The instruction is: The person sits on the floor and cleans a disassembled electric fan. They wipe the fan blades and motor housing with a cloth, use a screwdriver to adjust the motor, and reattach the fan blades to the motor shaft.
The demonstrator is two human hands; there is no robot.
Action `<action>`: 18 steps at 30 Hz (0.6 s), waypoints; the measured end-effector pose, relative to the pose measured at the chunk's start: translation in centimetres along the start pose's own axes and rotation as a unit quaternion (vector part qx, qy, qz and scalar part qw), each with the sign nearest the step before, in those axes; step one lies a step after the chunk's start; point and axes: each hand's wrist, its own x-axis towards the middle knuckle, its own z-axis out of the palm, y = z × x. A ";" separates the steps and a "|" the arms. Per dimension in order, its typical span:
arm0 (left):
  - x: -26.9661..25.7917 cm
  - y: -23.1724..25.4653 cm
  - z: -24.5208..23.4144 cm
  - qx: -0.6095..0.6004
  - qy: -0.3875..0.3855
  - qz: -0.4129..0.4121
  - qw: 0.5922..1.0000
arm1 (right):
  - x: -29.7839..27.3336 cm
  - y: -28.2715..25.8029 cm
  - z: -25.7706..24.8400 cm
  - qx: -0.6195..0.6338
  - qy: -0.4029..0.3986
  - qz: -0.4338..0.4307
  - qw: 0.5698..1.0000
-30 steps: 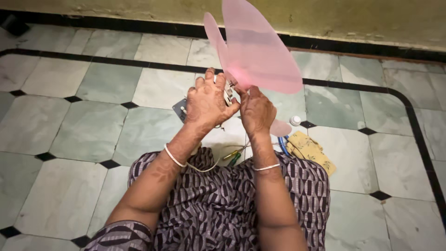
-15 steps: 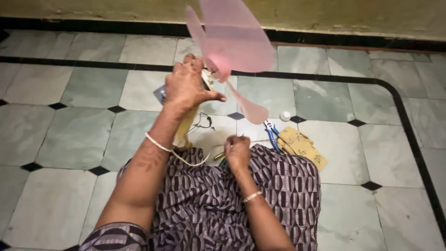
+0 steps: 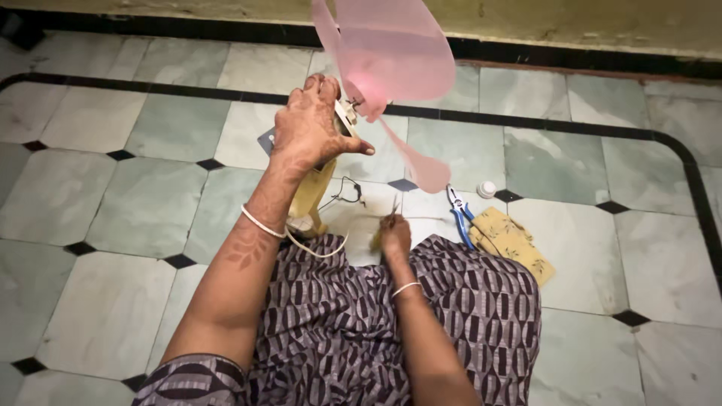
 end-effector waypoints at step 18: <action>-0.5 -0.8 0.2 -0.022 0.055 0.028 0.998 | 1.9 2.7 -0.1 0.018 -0.037 0.036 0.999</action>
